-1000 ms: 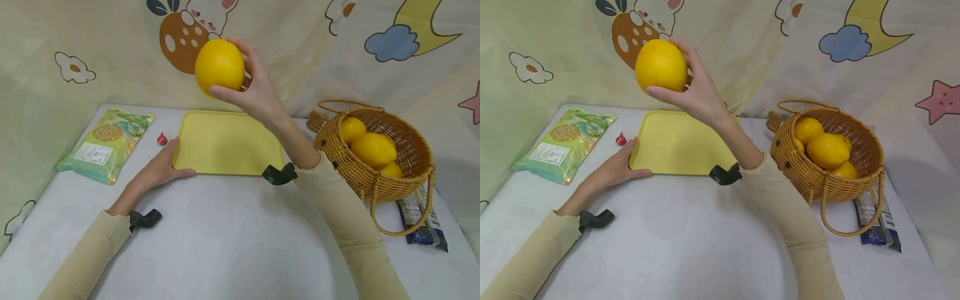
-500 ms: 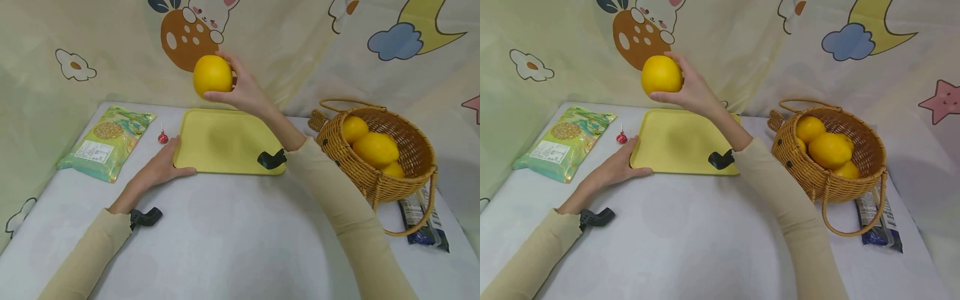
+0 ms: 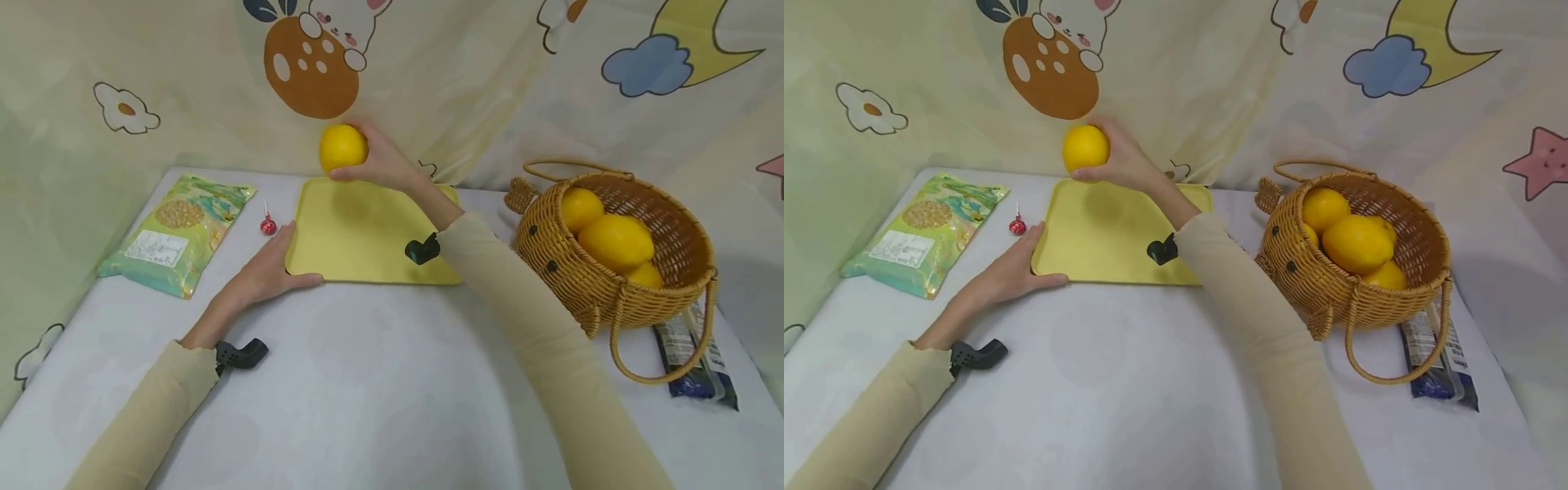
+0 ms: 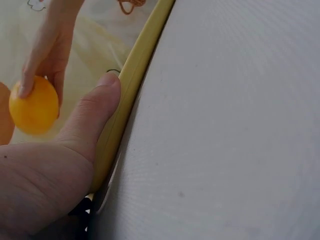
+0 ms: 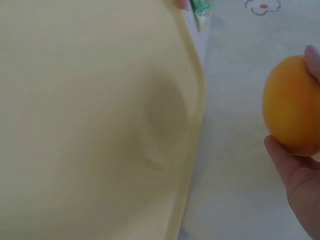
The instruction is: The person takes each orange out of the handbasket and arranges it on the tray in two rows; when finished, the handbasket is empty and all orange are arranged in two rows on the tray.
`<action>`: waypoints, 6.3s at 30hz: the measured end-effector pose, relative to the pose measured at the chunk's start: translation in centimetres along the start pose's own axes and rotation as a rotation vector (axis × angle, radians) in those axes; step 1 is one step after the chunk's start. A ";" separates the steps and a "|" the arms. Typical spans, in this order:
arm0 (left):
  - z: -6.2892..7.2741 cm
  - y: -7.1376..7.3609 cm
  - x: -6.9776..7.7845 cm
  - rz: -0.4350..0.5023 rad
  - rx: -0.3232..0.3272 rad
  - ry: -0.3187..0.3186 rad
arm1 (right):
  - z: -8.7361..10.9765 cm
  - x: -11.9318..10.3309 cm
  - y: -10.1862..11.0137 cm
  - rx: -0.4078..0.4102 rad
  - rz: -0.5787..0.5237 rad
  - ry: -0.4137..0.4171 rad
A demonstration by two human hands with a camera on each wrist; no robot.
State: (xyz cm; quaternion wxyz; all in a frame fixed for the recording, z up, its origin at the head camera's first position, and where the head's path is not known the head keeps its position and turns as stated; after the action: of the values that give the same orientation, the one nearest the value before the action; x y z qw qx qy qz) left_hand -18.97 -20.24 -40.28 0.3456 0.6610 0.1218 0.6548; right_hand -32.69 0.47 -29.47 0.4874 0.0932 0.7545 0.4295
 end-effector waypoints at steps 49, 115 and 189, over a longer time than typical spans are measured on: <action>0.2 0.0 -0.2 -0.050 -0.026 0.077 | 0.0 -4.0 -4.2 0.008 0.113 0.038; 0.3 -0.3 0.0 -0.092 -0.034 0.072 | 24.4 -1.2 8.3 0.249 -0.177 0.056; 0.3 -0.3 -0.2 -0.107 -0.029 0.058 | 25.4 15.3 22.8 -1.013 0.074 -0.444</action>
State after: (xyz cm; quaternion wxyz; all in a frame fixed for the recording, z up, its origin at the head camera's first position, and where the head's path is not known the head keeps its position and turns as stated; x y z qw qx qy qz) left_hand -18.68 -20.26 -40.57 0.3860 0.6290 0.1575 0.6561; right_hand -26.04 37.17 -26.59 0.6032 -0.0385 0.3289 0.7256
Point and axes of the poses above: each hand's wrist, its own z-axis away from the middle knuckle, its own y-axis out of the back of the hand, x = y × z, the point moved 3 cm from there along -z, towards the middle knuckle, and after that the axes turned 11 degrees about z, right-handed, at the moved point
